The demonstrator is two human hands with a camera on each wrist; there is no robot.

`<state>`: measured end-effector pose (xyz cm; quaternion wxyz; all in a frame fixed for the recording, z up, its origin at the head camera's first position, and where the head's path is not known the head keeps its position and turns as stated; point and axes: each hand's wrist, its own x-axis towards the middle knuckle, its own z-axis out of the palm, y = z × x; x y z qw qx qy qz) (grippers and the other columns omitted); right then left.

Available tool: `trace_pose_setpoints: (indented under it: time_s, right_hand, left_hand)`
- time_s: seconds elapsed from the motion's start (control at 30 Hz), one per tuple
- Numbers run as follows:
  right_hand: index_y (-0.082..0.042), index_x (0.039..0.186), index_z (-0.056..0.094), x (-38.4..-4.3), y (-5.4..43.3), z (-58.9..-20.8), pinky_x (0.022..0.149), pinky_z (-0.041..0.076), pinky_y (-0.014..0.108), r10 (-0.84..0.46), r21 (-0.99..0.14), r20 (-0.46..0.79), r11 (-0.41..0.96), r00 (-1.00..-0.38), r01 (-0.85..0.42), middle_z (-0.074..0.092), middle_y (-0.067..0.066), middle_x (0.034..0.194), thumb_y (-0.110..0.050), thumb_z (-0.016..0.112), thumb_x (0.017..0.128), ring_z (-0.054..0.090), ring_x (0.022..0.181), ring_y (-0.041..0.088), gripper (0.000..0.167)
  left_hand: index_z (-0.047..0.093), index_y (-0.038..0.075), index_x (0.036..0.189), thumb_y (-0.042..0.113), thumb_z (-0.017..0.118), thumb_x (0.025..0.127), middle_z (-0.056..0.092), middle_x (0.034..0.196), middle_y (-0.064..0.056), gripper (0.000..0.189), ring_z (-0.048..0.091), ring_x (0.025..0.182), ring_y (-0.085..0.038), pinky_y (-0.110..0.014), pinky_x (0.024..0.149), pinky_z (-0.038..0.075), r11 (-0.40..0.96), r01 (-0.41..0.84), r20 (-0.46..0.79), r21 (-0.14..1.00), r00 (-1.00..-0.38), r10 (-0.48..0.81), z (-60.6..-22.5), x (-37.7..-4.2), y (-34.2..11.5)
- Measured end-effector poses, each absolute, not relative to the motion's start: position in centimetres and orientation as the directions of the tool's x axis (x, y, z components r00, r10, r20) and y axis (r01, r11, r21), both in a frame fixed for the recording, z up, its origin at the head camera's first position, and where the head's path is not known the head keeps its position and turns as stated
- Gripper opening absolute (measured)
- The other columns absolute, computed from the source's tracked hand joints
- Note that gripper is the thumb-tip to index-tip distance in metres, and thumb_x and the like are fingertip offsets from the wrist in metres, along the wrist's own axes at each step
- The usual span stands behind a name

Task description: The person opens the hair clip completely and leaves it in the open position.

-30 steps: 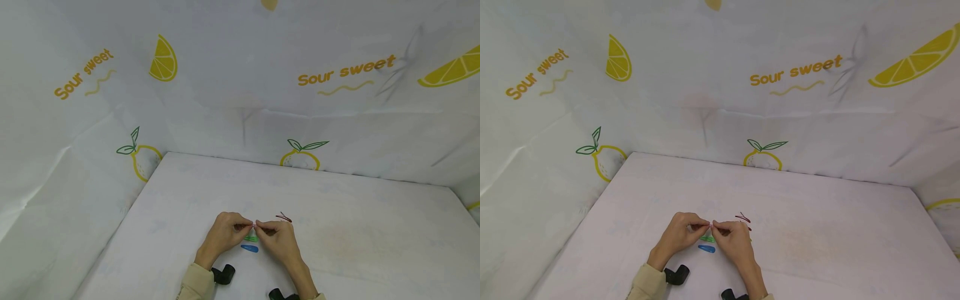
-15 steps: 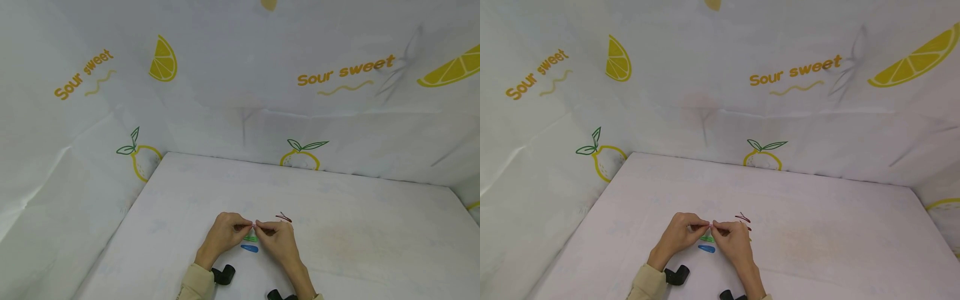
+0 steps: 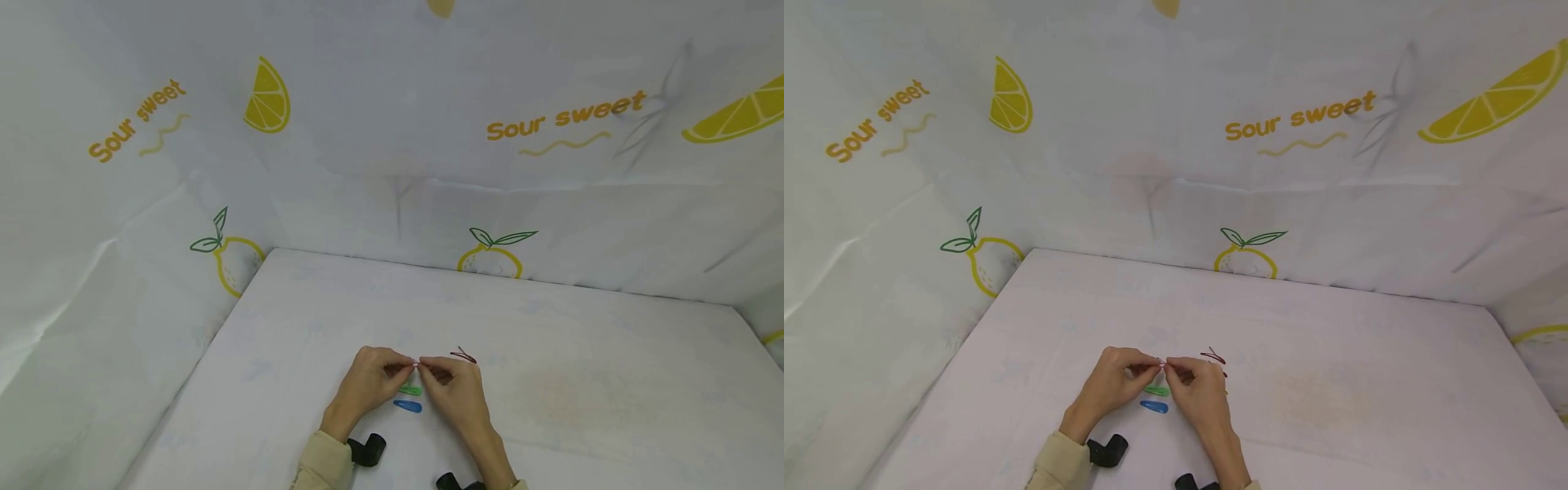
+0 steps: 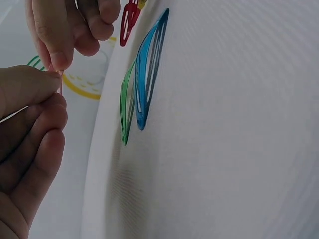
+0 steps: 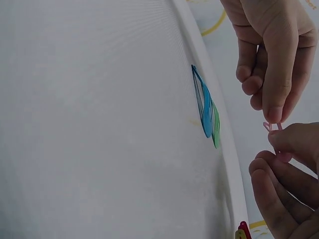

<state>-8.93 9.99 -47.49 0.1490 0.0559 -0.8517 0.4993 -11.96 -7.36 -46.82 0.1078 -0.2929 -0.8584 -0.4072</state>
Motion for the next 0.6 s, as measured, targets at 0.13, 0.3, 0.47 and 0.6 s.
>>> trace_pose_setpoints:
  time_s: [0.13,0.3,0.47,0.6]
  right_hand:
    - [-0.001,0.088,0.081,-8.96,10.20,-47.42,0.058,0.056,0.020,0.052,-0.824,0.317,0.510,-0.947,-0.248,0.077,0.006,0.076,0.007,0.079,0.080,0.067,0.063,0.004,0.012]
    - [0.000,0.091,0.081,-8.98,10.45,-47.38,0.058,0.056,0.019,0.061,-0.820,0.311,0.522,-0.948,-0.236,0.075,0.006,0.073,0.005,0.081,0.079,0.067,0.062,0.004,0.013]
    - [0.001,0.092,0.081,-8.94,10.79,-47.32,0.056,0.054,0.019,0.080,-0.810,0.303,0.546,-0.950,-0.213,0.071,0.003,0.067,0.001,0.083,0.079,0.060,0.058,-0.001,0.014]
    - [0.000,0.086,0.081,-8.94,10.99,-47.28,0.054,0.051,0.019,0.073,-0.795,0.304,0.568,-0.950,-0.211,0.070,0.001,0.064,0.002,0.082,0.079,0.054,0.055,-0.003,0.008]
  left_hand:
    - [0.082,0.003,0.095,0.008,0.078,0.088,0.080,0.085,-0.006,0.009,0.069,0.069,-0.004,-0.012,0.065,0.053,0.513,0.549,0.363,0.660,-0.831,0.422,-46.86,-12.15,-7.22]
    - [0.082,0.004,0.092,0.008,0.077,0.090,0.079,0.083,-0.005,0.007,0.064,0.067,0.001,-0.013,0.063,0.051,0.539,0.513,0.298,0.668,-0.848,0.438,-46.97,-12.33,-7.19]
    - [0.082,0.005,0.091,0.008,0.076,0.090,0.079,0.082,-0.004,0.006,0.062,0.065,0.003,-0.012,0.062,0.050,0.551,0.495,0.283,0.672,-0.859,0.426,-47.01,-12.48,-7.17]
    - [0.082,0.006,0.091,0.009,0.076,0.090,0.079,0.082,-0.003,0.007,0.059,0.064,0.004,-0.012,0.061,0.050,0.551,0.483,0.275,0.681,-0.866,0.418,-46.99,-12.55,-7.08]
